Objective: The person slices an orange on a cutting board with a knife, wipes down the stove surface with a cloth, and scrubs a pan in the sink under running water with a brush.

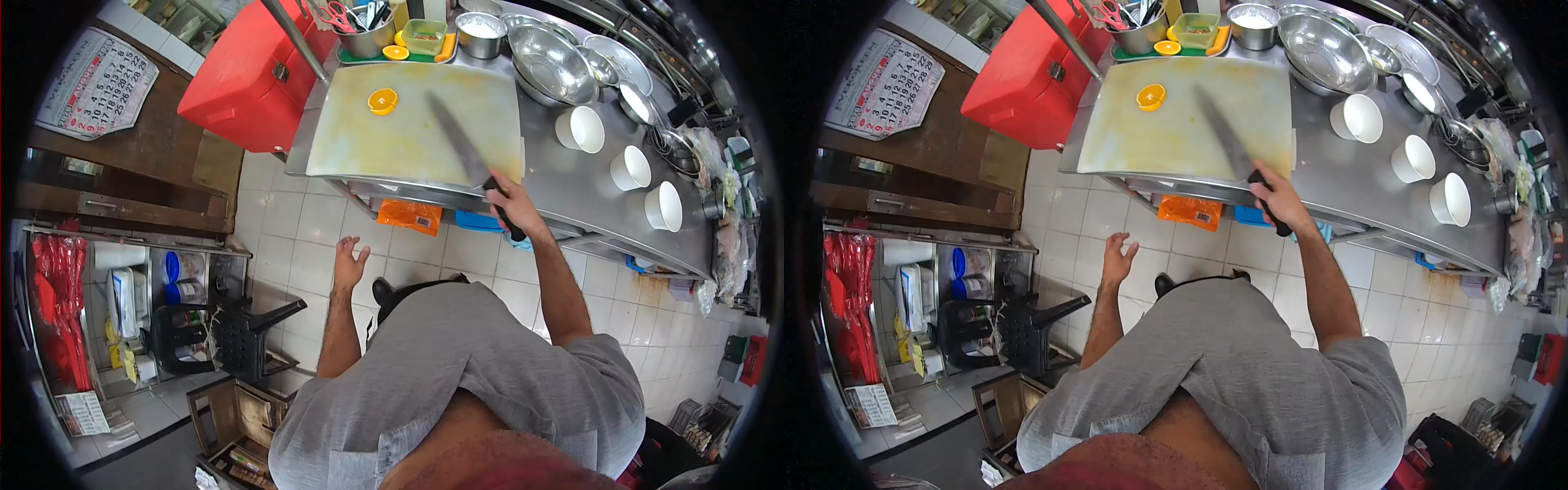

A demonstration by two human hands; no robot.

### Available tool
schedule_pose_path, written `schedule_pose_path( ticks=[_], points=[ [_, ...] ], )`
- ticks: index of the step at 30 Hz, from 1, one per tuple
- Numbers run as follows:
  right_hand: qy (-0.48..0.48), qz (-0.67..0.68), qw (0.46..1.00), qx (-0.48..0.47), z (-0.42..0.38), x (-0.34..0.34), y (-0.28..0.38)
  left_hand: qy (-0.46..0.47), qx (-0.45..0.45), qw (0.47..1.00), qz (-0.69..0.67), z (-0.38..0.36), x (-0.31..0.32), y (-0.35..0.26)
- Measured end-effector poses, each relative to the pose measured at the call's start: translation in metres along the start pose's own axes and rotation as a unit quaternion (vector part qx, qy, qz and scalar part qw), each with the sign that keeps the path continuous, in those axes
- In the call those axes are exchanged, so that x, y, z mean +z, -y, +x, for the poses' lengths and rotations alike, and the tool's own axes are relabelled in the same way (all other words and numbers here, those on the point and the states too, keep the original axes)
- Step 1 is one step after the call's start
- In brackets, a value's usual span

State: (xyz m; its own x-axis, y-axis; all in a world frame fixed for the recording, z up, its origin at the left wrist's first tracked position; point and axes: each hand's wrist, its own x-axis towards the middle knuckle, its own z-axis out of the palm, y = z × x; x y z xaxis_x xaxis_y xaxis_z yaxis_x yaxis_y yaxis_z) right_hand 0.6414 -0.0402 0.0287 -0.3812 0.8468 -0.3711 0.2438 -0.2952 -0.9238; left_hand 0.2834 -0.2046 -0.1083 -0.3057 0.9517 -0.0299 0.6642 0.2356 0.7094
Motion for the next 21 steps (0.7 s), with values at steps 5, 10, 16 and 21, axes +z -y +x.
schedule_pose_path(
  ticks=[5, 10, 16, 21],
  points=[
    [-0.209, 0.073, 0.975, -0.013, 0.011, -0.007, -0.026, 0.016, 0.007, 1.000, 0.014, -0.015, -0.022, 0.069],
    [-0.197, 0.101, 0.975, 0.002, 0.031, 0.028, -0.001, 0.156, -0.124, 0.980, -0.018, -0.032, -0.034, 0.195],
    [-0.367, -0.225, 0.902, -0.040, 0.074, 0.042, 0.001, 0.260, -0.193, 0.942, 0.087, -0.067, -0.102, 0.334],
    [-0.447, -0.367, 0.813, 0.066, 0.095, 0.048, 0.000, 0.185, -0.261, 0.942, 0.101, -0.075, -0.150, 0.384]
  ],
)
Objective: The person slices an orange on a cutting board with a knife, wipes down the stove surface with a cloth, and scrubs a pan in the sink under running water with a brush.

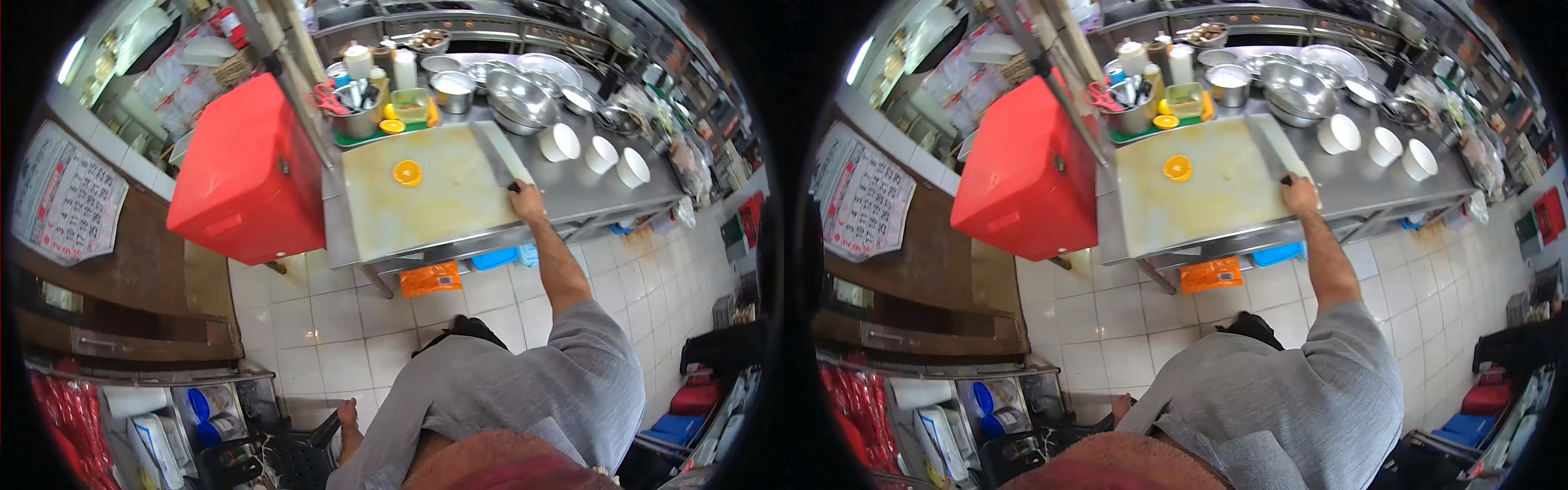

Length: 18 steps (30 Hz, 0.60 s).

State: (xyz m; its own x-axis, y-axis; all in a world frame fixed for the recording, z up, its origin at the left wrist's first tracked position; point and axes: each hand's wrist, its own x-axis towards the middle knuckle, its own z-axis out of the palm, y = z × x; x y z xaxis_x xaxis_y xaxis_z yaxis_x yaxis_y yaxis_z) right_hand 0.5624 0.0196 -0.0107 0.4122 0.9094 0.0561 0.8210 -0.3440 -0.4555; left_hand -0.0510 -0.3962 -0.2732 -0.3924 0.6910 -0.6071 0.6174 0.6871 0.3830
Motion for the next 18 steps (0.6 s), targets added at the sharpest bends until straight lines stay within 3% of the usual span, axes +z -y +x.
schedule_pose_path(
  ticks=[2, 4, 6, 7, 9, 12, 15, 17, 18],
  points=[
    [-0.003, -0.100, 0.994, 0.038, -0.006, -0.008, 0.015, -0.007, -0.026, 0.998, -0.056, 0.012, -0.005, 0.000],
    [-0.082, -0.098, 0.986, 0.102, -0.017, -0.016, 0.039, -0.014, -0.057, 0.992, -0.110, 0.015, -0.003, 0.001],
    [-0.169, -0.050, 0.980, 0.096, -0.008, -0.005, 0.042, -0.027, -0.113, 0.961, -0.250, 0.042, 0.012, 0.004],
    [-0.166, -0.045, 0.981, 0.087, 0.006, 0.003, 0.047, -0.035, -0.117, 0.959, -0.256, 0.044, 0.009, -0.005],
    [-0.263, 0.115, 0.958, -0.023, 0.029, 0.024, 0.061, -0.043, -0.011, 0.982, -0.184, 0.043, -0.001, -0.024],
    [-0.239, 0.199, 0.947, -0.081, 0.033, 0.025, 0.172, -0.068, -0.020, 0.991, -0.112, 0.053, -0.021, -0.032],
    [-0.216, 0.352, 0.881, -0.233, 0.026, 0.064, 0.295, -0.106, -0.110, 0.975, -0.159, 0.022, -0.092, -0.083],
    [-0.137, 0.405, 0.845, -0.321, 0.000, 0.087, 0.376, -0.231, -0.070, 0.963, -0.122, 0.055, -0.083, -0.034],
    [-0.152, 0.394, 0.828, -0.370, -0.016, 0.103, 0.412, -0.232, -0.074, 0.962, -0.125, 0.060, -0.088, -0.009]
  ],
)
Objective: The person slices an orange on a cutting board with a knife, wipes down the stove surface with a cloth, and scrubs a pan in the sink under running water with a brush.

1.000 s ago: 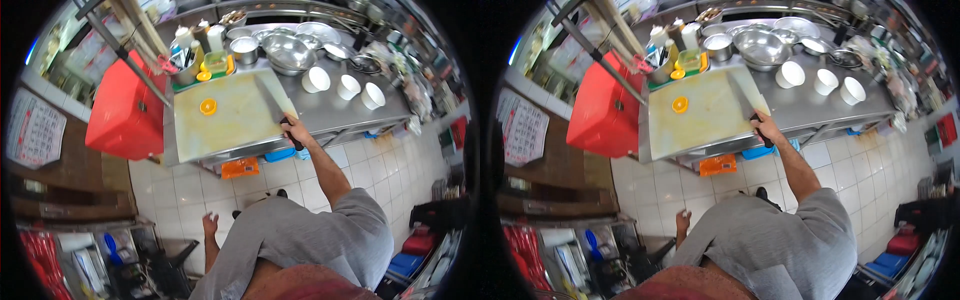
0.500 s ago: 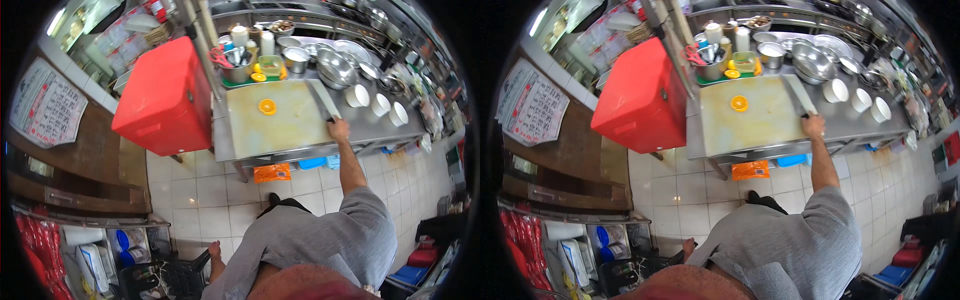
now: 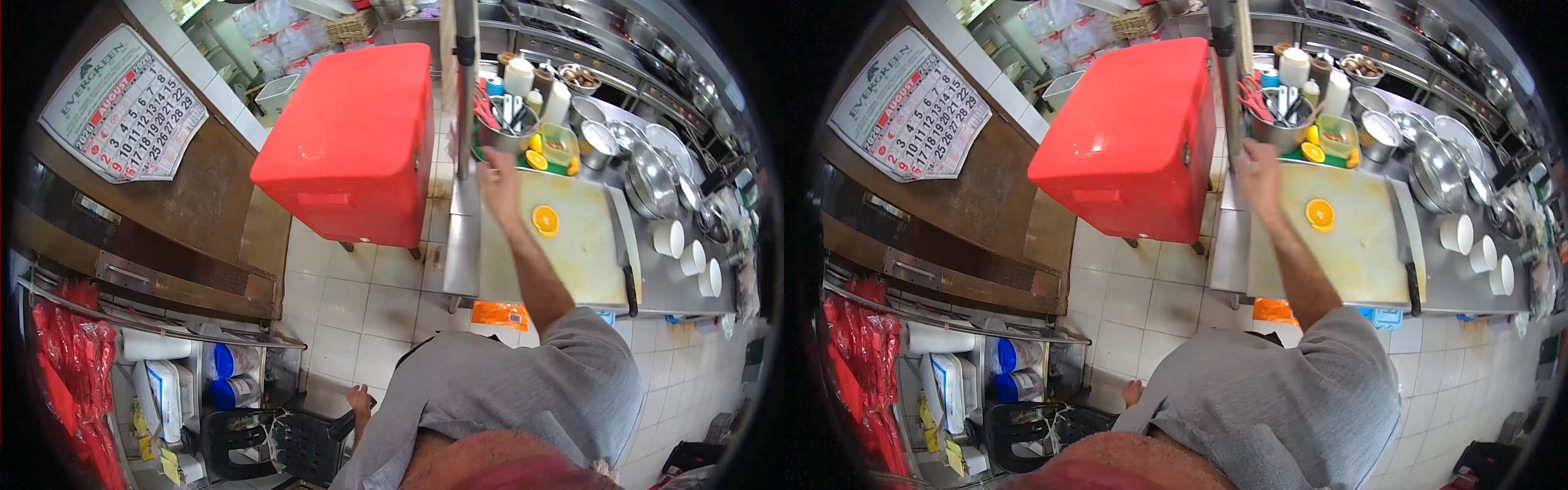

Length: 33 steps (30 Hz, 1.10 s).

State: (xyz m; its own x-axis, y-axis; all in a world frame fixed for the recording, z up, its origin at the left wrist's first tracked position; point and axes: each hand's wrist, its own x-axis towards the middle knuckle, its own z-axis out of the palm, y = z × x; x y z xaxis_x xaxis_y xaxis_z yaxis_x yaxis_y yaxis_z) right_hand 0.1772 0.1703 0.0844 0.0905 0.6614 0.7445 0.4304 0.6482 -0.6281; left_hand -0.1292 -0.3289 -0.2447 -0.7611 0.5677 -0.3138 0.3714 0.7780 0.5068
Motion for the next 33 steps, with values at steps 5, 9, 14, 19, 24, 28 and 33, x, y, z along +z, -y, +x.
schedule_pose_path(
  ticks=[5, 9, 14, 19, 24, 28, 33],
  points=[
    [0.191, 0.140, 0.971, -0.043, -0.030, 0.131, 0.100, -0.031, 0.185, 0.966, 0.179, 0.044, -0.014, 0.047],
    [0.205, 0.117, 0.967, -0.099, -0.027, 0.213, 0.116, 0.067, -0.021, 0.996, 0.053, 0.093, -0.026, 0.086],
    [0.050, -0.001, 0.999, -0.010, -0.004, 0.298, 0.104, 0.169, 0.020, 0.977, 0.131, 0.216, -0.124, 0.123],
    [0.036, -0.188, 0.977, 0.098, -0.006, 0.340, 0.094, 0.143, 0.018, 0.987, 0.075, 0.376, -0.210, 0.113],
    [0.022, -0.294, 0.952, 0.085, 0.003, 0.357, 0.097, 0.025, -0.010, 0.976, -0.217, 0.536, -0.254, 0.048],
    [0.015, -0.309, 0.937, 0.163, 0.012, 0.366, 0.094, -0.048, 0.110, 0.977, -0.174, 0.647, -0.246, -0.045],
    [-0.032, -0.382, 0.902, 0.199, 0.020, 0.376, 0.090, 0.112, 0.155, 0.978, -0.076, 0.740, -0.227, -0.111]
  ],
)
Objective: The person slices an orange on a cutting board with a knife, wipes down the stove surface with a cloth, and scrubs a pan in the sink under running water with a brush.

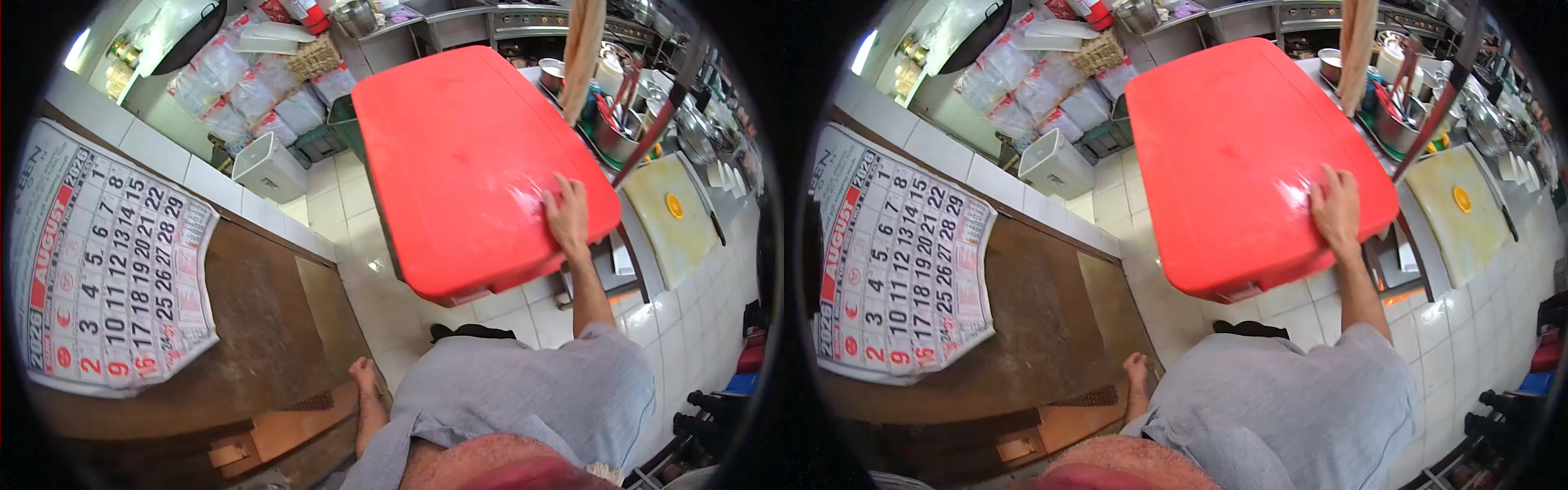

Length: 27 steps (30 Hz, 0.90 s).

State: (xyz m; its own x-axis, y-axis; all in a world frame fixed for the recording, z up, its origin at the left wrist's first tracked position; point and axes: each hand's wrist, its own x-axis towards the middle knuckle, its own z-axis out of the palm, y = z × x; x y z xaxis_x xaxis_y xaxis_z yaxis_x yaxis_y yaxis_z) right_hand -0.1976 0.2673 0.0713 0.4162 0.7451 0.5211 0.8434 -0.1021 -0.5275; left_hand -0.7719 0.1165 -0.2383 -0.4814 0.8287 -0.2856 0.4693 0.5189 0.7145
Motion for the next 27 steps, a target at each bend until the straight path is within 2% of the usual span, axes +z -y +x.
schedule_pose_path(
  ticks=[2, 3, 5, 6, 7, 8, 11, 12, 14, 15, 16, 21, 22, 27],
  points=[
    [-0.015, -0.016, 1.000, 0.014, 0.005, 0.005, 0.010, 0.048, 0.027, 0.993, 0.104, 0.014, -0.006, -0.011],
    [-0.031, -0.037, 0.999, 0.024, 0.006, 0.010, 0.017, 0.052, 0.030, 0.992, 0.109, 0.026, -0.013, -0.015],
    [-0.054, -0.042, 0.997, 0.032, 0.008, 0.028, 0.036, 0.099, 0.066, 0.975, 0.186, 0.049, -0.023, -0.002],
    [-0.056, 0.009, 0.998, 0.035, 0.009, 0.039, 0.052, 0.105, 0.073, 0.974, 0.187, 0.061, -0.032, 0.003],
    [-0.061, 0.060, 0.996, 0.037, 0.011, 0.049, 0.069, 0.144, 0.006, 0.973, 0.182, 0.074, -0.043, 0.002],
    [-0.066, 0.051, 0.997, 0.006, 0.011, 0.057, 0.085, 0.180, -0.061, 0.965, 0.178, 0.091, -0.052, -0.002],
    [-0.059, 0.021, 0.998, -0.027, 0.014, 0.076, 0.127, 0.234, -0.046, 0.946, 0.219, 0.148, -0.069, -0.008],
    [-0.065, 0.025, 0.997, -0.018, 0.015, 0.085, 0.137, 0.183, 0.027, 0.957, 0.222, 0.167, -0.068, -0.008],
    [-0.071, 0.007, 0.997, -0.016, 0.024, 0.101, 0.159, 0.206, 0.084, 0.953, 0.207, 0.225, -0.062, 0.002],
    [-0.074, -0.005, 0.997, -0.012, 0.025, 0.108, 0.174, 0.213, 0.094, 0.947, 0.222, 0.253, -0.059, -0.001],
    [-0.060, -0.012, 0.998, -0.009, 0.029, 0.112, 0.195, 0.210, 0.072, 0.956, 0.192, 0.256, -0.073, -0.052],
    [-0.051, -0.051, 0.997, -0.033, 0.045, 0.159, 0.262, 0.183, 0.086, 0.974, 0.102, 0.392, -0.067, -0.077],
    [-0.054, -0.035, 0.997, -0.040, 0.052, 0.171, 0.272, 0.143, 0.132, 0.968, 0.155, 0.411, -0.065, -0.092],
    [-0.071, -0.078, 0.994, 0.018, 0.077, 0.225, 0.282, 0.213, 0.157, 0.959, 0.098, 0.516, -0.019, -0.150]
  ],
)
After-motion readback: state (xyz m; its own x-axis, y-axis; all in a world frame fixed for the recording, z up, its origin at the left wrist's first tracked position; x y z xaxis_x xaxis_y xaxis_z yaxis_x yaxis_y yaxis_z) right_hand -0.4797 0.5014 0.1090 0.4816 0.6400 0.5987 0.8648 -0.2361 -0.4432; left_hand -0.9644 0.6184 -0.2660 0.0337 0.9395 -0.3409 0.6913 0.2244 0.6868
